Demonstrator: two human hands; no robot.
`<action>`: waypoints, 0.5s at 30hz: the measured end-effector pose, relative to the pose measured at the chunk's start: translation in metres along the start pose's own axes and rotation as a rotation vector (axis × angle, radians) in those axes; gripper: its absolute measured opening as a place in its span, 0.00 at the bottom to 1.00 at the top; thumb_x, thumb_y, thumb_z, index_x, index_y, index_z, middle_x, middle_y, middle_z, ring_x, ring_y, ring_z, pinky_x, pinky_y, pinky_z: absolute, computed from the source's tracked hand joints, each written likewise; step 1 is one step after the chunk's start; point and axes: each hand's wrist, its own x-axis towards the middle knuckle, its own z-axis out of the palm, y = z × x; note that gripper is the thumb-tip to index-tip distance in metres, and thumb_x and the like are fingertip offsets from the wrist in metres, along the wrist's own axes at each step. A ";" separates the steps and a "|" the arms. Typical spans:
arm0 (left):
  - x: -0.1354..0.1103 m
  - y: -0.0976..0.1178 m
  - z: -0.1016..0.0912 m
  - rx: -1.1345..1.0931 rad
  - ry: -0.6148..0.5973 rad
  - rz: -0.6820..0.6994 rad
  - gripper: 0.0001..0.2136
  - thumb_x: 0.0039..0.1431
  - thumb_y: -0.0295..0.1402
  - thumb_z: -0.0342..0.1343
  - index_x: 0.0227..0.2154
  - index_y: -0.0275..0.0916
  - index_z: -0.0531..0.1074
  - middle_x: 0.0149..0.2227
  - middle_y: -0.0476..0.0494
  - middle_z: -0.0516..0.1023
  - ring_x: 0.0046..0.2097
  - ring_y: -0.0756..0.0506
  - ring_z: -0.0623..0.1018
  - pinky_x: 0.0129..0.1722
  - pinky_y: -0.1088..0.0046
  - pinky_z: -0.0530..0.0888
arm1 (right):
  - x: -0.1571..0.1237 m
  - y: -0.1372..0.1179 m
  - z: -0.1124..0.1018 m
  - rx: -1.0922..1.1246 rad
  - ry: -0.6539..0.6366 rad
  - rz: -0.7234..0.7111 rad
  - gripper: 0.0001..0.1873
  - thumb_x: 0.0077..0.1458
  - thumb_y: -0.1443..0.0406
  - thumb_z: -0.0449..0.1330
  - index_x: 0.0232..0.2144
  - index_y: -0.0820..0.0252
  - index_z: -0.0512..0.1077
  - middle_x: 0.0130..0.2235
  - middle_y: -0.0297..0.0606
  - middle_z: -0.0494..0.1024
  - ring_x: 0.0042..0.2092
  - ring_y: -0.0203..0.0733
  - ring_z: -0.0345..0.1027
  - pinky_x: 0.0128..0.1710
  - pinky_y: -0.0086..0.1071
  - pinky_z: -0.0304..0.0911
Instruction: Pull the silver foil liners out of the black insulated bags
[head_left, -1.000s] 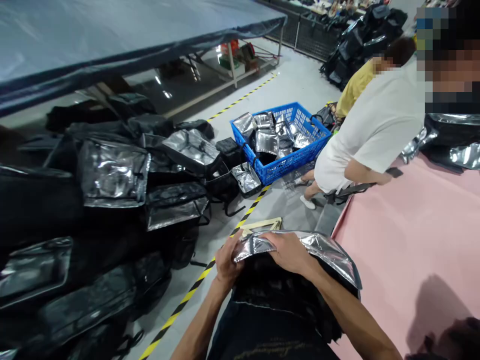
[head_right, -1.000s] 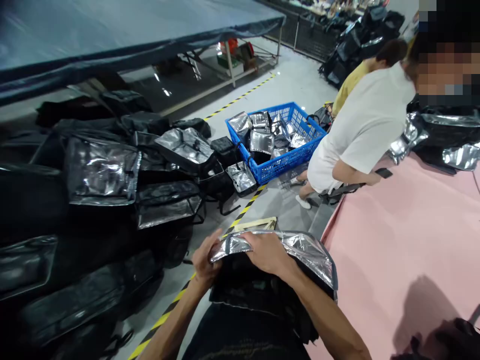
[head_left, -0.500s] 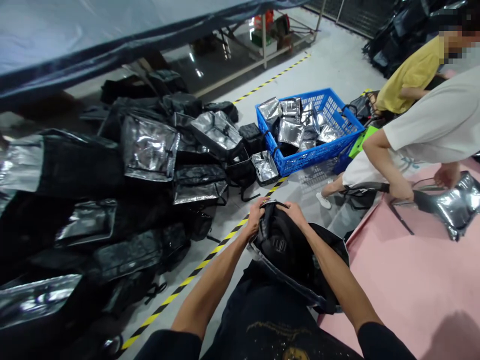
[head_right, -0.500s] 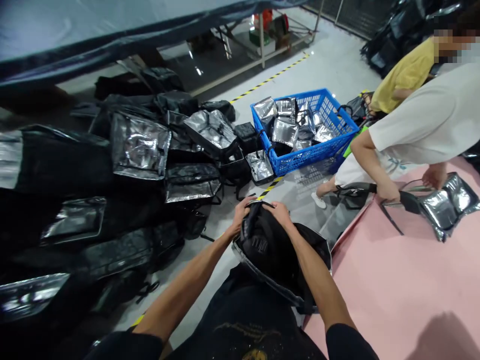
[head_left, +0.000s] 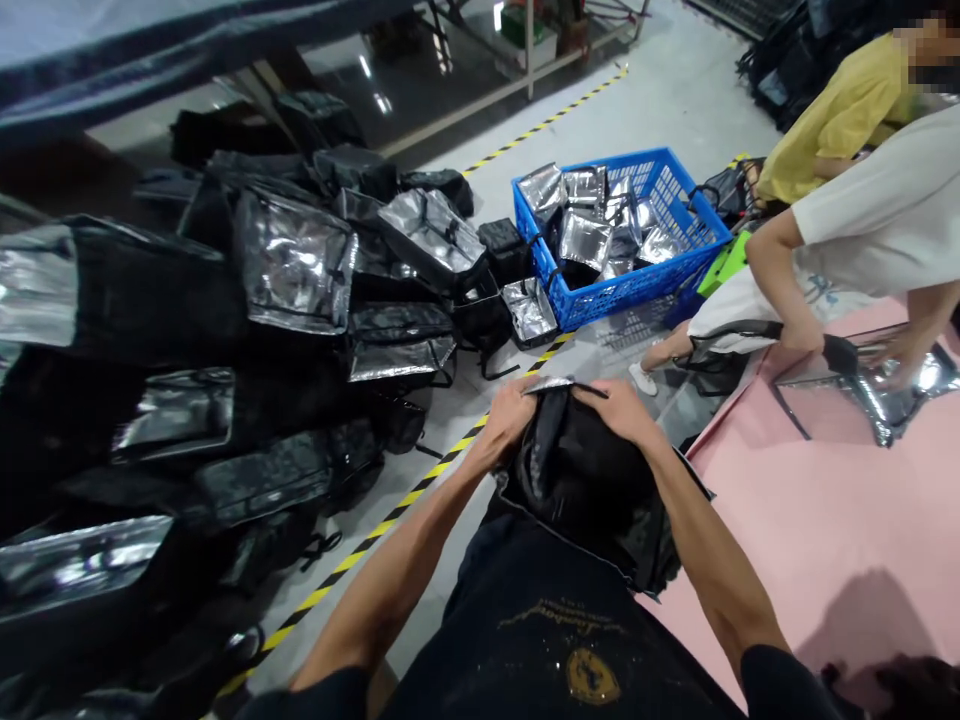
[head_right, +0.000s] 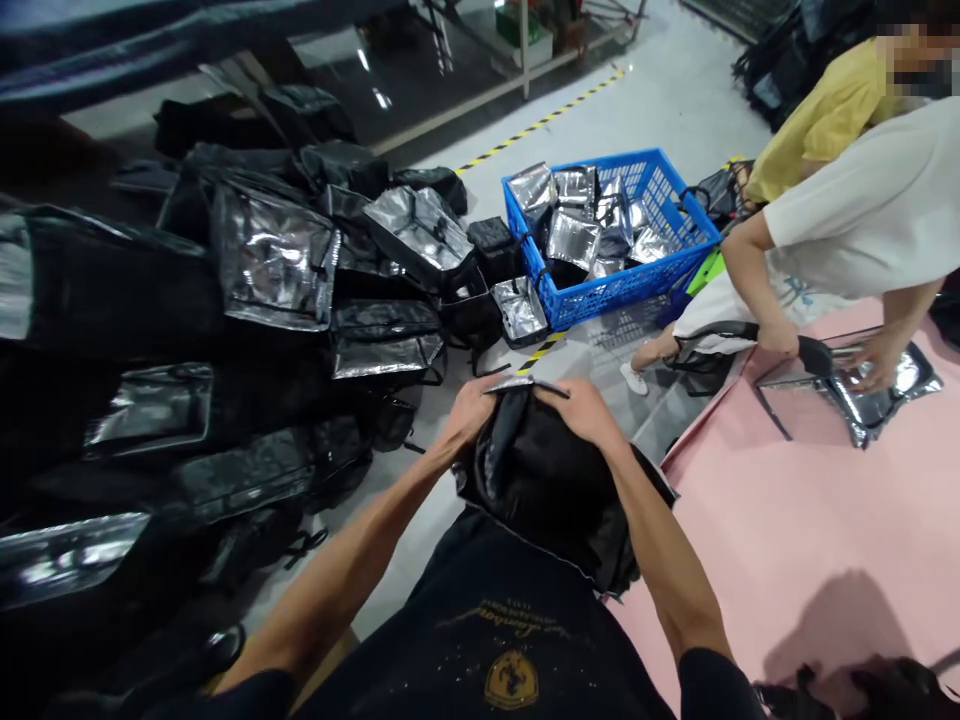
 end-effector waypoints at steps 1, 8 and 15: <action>-0.008 -0.004 0.001 0.014 0.021 0.003 0.17 0.66 0.34 0.49 0.43 0.39 0.85 0.48 0.40 0.90 0.53 0.35 0.82 0.55 0.62 0.76 | -0.006 0.002 0.008 0.008 0.031 -0.004 0.34 0.64 0.34 0.64 0.29 0.57 0.76 0.28 0.28 0.71 0.34 0.38 0.61 0.34 0.31 0.53; 0.016 -0.060 0.045 0.025 -0.001 -0.045 0.14 0.54 0.34 0.49 0.34 0.40 0.80 0.38 0.36 0.88 0.46 0.33 0.83 0.49 0.60 0.78 | 0.027 0.070 0.084 0.021 0.222 0.123 0.35 0.69 0.37 0.58 0.22 0.55 0.67 0.24 0.27 0.64 0.33 0.37 0.59 0.34 0.29 0.53; 0.059 -0.066 0.066 -0.013 -0.048 0.079 0.17 0.54 0.39 0.49 0.36 0.41 0.82 0.40 0.37 0.89 0.46 0.34 0.84 0.50 0.59 0.80 | 0.038 0.083 0.072 -0.253 0.308 0.219 0.31 0.75 0.38 0.57 0.31 0.51 0.79 0.29 0.31 0.78 0.34 0.41 0.70 0.38 0.31 0.62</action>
